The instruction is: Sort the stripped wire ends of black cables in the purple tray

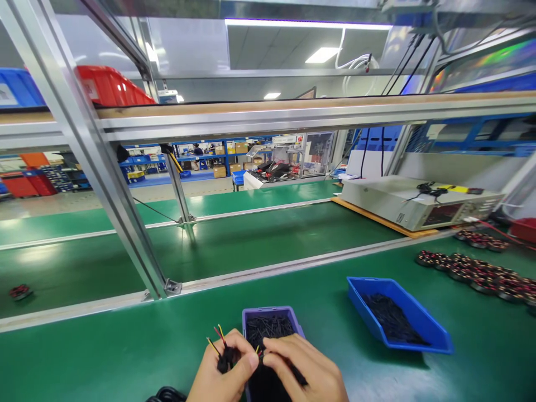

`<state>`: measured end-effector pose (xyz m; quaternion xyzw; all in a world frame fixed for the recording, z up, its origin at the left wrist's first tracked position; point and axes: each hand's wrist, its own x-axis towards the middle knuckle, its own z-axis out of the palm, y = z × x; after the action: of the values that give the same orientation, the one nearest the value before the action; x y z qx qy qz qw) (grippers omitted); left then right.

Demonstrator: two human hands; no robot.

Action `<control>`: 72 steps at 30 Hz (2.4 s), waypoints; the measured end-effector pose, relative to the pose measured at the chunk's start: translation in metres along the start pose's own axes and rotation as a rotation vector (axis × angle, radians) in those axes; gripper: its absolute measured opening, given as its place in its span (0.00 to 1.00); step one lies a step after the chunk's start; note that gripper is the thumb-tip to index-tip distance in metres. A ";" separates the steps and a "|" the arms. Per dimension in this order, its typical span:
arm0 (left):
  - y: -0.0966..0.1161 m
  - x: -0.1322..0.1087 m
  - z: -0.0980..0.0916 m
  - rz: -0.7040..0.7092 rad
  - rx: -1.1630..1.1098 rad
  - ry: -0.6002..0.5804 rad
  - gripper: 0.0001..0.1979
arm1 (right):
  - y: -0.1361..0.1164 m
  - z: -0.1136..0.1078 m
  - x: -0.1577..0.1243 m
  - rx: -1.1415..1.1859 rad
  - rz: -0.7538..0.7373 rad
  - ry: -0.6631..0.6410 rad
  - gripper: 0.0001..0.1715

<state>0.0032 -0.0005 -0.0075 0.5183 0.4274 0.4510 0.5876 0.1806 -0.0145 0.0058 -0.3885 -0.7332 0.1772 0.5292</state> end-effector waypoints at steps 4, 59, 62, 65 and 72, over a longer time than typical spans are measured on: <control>-0.001 0.000 0.001 -0.009 0.008 0.002 0.25 | -0.008 0.004 0.002 0.341 0.371 0.115 0.15; 0.007 -0.001 0.008 -0.111 -0.061 -0.085 0.29 | -0.004 0.011 0.001 0.303 0.315 0.045 0.15; 0.008 -0.002 0.006 -0.082 -0.044 -0.088 0.27 | -0.010 0.009 0.005 0.373 0.404 0.191 0.15; 0.008 -0.003 0.004 -0.032 -0.025 -0.082 0.23 | -0.016 0.012 0.007 0.494 0.521 0.268 0.17; 0.003 -0.003 0.005 -0.014 0.007 -0.084 0.20 | -0.023 0.014 0.007 0.566 0.533 0.243 0.20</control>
<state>0.0067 -0.0038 -0.0040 0.5361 0.4075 0.4231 0.6063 0.1583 -0.0214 0.0201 -0.4222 -0.4612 0.4557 0.6335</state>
